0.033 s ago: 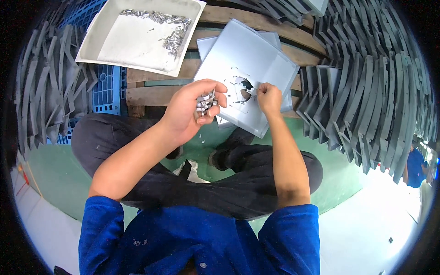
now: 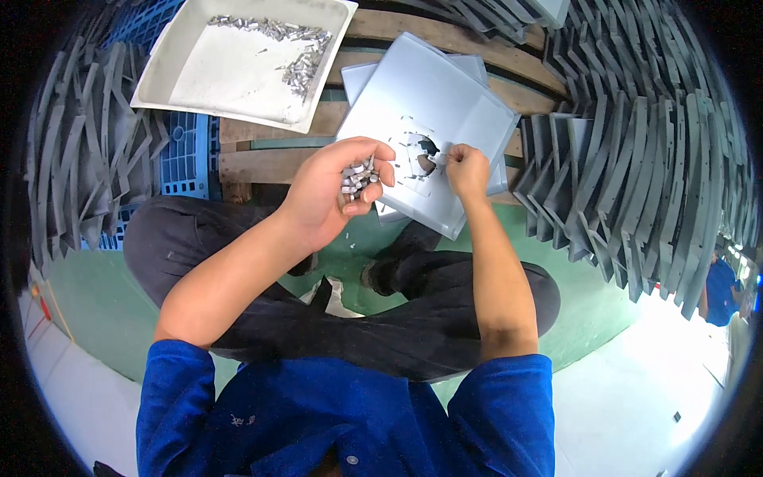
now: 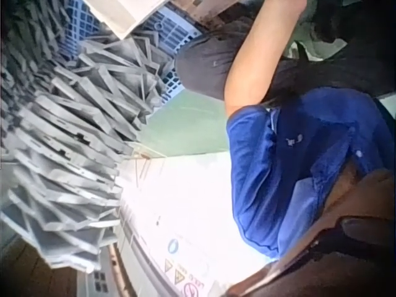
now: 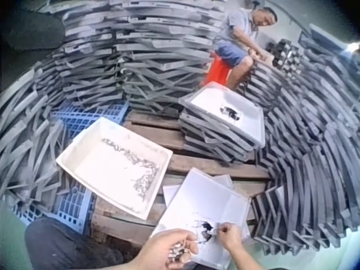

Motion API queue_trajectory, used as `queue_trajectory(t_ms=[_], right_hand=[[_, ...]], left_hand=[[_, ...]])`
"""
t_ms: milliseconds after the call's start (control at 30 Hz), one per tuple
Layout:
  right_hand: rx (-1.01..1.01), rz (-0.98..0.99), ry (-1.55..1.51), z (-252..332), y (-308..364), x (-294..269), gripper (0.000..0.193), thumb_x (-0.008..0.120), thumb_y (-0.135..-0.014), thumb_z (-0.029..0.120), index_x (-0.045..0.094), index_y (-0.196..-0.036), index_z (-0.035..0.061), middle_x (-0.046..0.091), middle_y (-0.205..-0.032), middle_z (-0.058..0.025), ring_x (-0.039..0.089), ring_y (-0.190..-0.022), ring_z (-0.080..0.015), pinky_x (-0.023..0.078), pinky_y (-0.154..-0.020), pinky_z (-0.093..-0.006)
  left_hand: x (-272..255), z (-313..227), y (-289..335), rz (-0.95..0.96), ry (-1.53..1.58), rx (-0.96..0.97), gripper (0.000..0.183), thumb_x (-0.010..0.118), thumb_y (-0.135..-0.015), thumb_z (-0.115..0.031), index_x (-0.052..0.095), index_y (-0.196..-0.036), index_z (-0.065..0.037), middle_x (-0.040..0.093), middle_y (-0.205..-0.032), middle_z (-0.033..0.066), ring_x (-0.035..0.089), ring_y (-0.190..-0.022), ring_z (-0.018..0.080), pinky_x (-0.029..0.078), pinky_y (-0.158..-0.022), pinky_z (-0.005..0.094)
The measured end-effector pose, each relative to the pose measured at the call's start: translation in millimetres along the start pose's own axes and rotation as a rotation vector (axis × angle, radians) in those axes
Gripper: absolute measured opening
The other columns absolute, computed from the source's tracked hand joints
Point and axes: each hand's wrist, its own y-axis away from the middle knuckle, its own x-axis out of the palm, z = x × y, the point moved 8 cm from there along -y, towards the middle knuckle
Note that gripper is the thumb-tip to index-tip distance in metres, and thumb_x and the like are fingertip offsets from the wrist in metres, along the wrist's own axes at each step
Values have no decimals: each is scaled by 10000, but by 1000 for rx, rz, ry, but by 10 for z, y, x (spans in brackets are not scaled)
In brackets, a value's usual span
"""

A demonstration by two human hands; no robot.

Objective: The person sorts small metal clips and inspects metal panels by hand.

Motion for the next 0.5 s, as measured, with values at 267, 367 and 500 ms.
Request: queue_trajectory(t_ms=[267,367,500], right_hand=[[-14,-41,13,-18,-1,13,105,630,-742,110,703,-805,68,679,-764,-153,661,-732,-332,516,-683,-407],[-29,-64,31,-10,2,4,112,629,-745,110,707,-814,70,679,-760,-153,660,-732,-334,515,-685,-412],[-17,-63,32,9,9,3,119,627,-748,117,713,-821,79,679,-760,-151,659,-734,-336,516,-690,-415]], left_hand=[[22,23,-24,-2,-19,-8,199,489,-928,-191,581,-1002,-31,599,-827,57,504,-617,73,320,-456,190],[13,32,-29,-11,-28,-13,195,492,-927,-193,586,-995,-36,598,-821,54,502,-616,72,317,-460,192],[21,18,-18,-11,-35,-8,194,491,-928,-197,592,-985,-40,599,-818,51,499,-613,73,316,-464,197]])
